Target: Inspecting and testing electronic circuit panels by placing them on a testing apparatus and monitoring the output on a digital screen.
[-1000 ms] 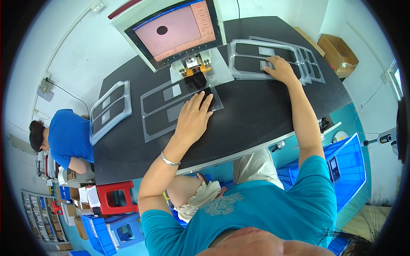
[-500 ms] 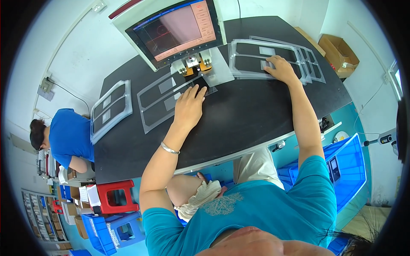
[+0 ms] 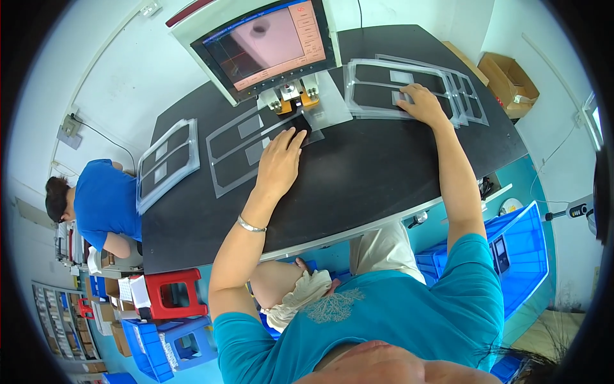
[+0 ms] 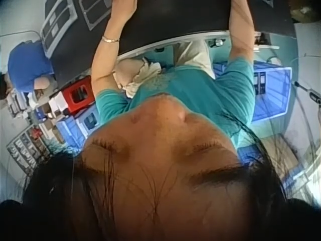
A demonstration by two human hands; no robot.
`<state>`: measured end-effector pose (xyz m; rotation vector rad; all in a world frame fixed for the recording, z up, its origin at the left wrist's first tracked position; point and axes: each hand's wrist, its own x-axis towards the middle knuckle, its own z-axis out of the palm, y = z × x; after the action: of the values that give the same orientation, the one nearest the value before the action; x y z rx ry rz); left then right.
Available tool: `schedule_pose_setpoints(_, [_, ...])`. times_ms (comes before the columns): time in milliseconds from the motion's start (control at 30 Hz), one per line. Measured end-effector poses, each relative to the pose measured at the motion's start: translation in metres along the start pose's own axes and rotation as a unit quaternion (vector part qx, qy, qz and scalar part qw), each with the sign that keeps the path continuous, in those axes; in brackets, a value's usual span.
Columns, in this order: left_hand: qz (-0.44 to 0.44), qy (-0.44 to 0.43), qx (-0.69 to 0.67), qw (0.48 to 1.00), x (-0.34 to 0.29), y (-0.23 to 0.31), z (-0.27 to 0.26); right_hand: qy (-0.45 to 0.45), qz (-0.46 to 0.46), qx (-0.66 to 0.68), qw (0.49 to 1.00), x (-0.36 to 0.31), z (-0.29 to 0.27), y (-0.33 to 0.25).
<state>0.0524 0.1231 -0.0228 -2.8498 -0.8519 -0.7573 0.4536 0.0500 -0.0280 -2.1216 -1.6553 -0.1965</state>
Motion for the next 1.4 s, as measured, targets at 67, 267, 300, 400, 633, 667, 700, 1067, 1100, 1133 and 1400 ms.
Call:
schedule_pose_setpoints(67, [-0.009, -0.006, -0.013, 1.0, -0.002, 0.0, -0.002, -0.003, -0.001, -0.003, 1.0, 0.0, 0.0, 0.001])
schedule_pose_setpoints(267, [0.002, 0.005, -0.012, 1.0, -0.006, -0.002, 0.0, -0.003, 0.007, 0.007, 1.0, -0.001, -0.001, -0.001])
schedule_pose_setpoints(300, [0.001, 0.004, -0.011, 1.0, -0.006, -0.002, 0.0, -0.004, 0.005, 0.002, 1.0, -0.001, -0.001, -0.002])
schedule_pose_setpoints(400, [0.004, 0.004, -0.006, 1.0, -0.006, -0.002, -0.001, -0.001, 0.002, -0.001, 1.0, -0.001, -0.002, -0.002])
schedule_pose_setpoints(633, [0.001, 0.002, 0.022, 1.0, 0.002, -0.007, 0.005, 0.011, 0.004, 0.002, 1.0, -0.001, -0.001, 0.0])
schedule_pose_setpoints(667, [0.001, 0.003, 0.022, 1.0, 0.007, -0.011, 0.009, 0.011, 0.005, 0.002, 1.0, -0.001, -0.001, 0.0])
schedule_pose_setpoints(700, [-0.009, 0.014, 0.034, 0.999, 0.011, -0.019, 0.015, 0.013, 0.0, 0.004, 1.0, 0.001, 0.001, -0.001])
schedule_pose_setpoints(1067, [-0.061, 0.015, 0.096, 0.993, 0.038, -0.032, 0.032, -0.003, -0.003, 0.003, 1.0, 0.0, -0.002, -0.003])
schedule_pose_setpoints(1100, [-0.06, 0.014, 0.095, 0.994, 0.04, -0.031, 0.032, -0.003, 0.004, 0.003, 1.0, 0.0, -0.003, -0.001])
schedule_pose_setpoints(1133, [-0.069, 0.006, 0.094, 0.993, 0.043, -0.029, 0.033, -0.003, 0.01, 0.003, 1.0, -0.001, -0.003, 0.0])
schedule_pose_setpoints(1400, [-0.076, 0.032, 0.068, 0.994, 0.041, -0.035, 0.033, 0.025, -0.003, 0.007, 1.0, 0.002, 0.001, -0.002])
